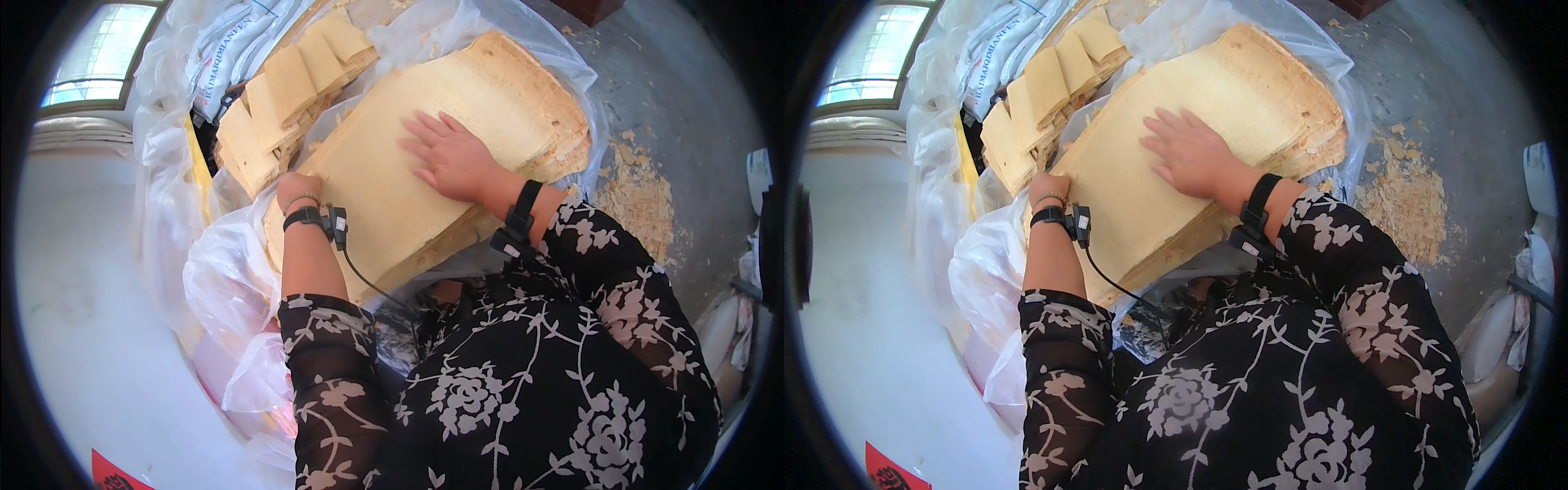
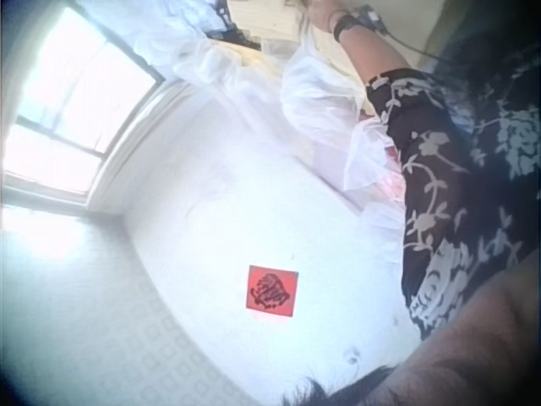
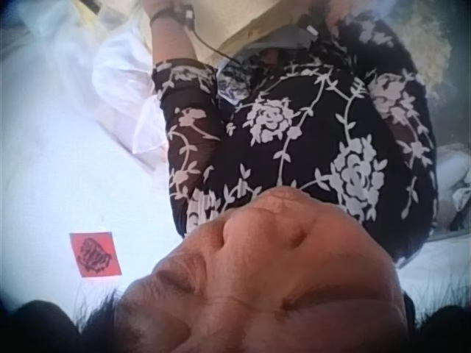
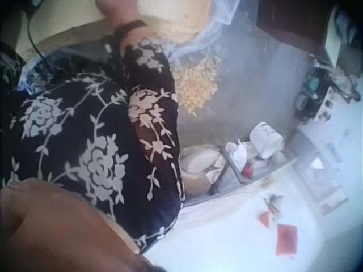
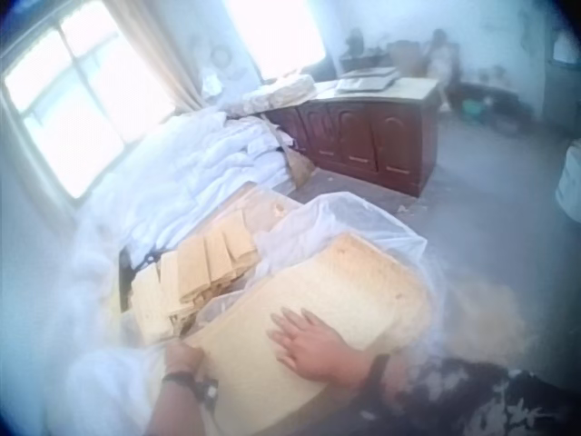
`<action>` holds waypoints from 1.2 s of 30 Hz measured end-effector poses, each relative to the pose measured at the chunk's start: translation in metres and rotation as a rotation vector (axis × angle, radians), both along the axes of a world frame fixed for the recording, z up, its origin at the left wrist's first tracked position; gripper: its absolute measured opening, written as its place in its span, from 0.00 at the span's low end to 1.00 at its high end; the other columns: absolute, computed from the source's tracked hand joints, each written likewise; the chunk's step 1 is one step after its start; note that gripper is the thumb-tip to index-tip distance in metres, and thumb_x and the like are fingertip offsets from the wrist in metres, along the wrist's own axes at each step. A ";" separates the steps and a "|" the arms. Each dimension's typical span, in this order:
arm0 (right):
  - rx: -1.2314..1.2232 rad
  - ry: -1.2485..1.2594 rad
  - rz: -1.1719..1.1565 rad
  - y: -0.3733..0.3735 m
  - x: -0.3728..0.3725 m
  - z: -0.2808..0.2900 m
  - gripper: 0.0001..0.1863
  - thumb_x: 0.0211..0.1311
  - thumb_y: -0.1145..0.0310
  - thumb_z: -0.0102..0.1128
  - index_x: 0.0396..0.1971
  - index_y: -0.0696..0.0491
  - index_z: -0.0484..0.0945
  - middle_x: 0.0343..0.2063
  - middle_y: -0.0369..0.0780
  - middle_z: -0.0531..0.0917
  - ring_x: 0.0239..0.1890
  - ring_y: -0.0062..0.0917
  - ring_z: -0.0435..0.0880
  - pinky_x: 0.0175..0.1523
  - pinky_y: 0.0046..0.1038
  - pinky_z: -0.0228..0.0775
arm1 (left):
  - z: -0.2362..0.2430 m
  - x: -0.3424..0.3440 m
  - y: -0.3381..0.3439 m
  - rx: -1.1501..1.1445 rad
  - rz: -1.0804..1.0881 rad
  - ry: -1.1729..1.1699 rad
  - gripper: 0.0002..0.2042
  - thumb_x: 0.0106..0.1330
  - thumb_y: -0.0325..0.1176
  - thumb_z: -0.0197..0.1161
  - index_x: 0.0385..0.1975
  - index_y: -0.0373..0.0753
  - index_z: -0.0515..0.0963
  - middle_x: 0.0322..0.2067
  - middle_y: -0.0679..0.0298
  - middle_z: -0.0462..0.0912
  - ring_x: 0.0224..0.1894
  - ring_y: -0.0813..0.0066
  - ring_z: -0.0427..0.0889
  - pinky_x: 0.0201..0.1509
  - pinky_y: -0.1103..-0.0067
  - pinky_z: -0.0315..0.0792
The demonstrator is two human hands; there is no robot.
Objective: The person repeatedly folds thin, rectangular, beige sheets by hand. Each sheet is folded in half and then folded again into a smaller rectangle before being placed on a growing stack. The person handles the sheets one at a time from a larger pile.
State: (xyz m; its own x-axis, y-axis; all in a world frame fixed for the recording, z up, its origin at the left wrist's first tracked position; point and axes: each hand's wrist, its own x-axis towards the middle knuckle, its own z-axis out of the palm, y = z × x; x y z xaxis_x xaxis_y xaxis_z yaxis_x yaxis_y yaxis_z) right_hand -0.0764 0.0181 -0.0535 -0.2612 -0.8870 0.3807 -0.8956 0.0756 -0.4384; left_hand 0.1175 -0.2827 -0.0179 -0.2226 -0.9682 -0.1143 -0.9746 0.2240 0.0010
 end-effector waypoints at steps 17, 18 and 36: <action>0.009 0.080 0.009 -0.003 -0.002 -0.010 0.27 0.70 0.53 0.59 0.67 0.44 0.77 0.75 0.41 0.68 0.79 0.35 0.59 0.82 0.44 0.47 | 0.052 -0.036 0.161 0.829 -0.558 1.325 0.15 0.71 0.23 0.62 0.56 0.31 0.81 0.45 0.60 0.88 0.43 0.70 0.86 0.54 0.77 0.82; -0.021 0.111 0.021 -0.004 -0.003 -0.011 0.27 0.70 0.53 0.59 0.67 0.44 0.77 0.75 0.41 0.68 0.79 0.35 0.59 0.82 0.44 0.47 | 0.061 -0.042 0.195 0.977 -0.607 1.207 0.15 0.72 0.24 0.62 0.56 0.31 0.81 0.44 0.59 0.89 0.42 0.68 0.87 0.53 0.77 0.81; -0.242 -1.848 -0.537 0.193 -0.047 -0.020 0.19 0.79 0.59 0.55 0.61 0.54 0.77 0.47 0.39 0.87 0.45 0.23 0.87 0.49 0.27 0.81 | 0.002 -0.039 0.252 -0.095 -1.101 0.368 0.32 0.58 0.43 0.76 0.63 0.41 0.77 0.64 0.58 0.78 0.67 0.55 0.74 0.69 0.63 0.68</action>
State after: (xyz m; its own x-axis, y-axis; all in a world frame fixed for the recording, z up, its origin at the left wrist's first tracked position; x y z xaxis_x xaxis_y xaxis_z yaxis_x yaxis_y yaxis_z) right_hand -0.1235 0.2115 -0.0732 -0.6043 -0.5698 -0.5569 0.7046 -0.0559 -0.7074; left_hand 0.0783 -0.0308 -0.0155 -0.9529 -0.2320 0.1952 -0.1975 0.9635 0.1809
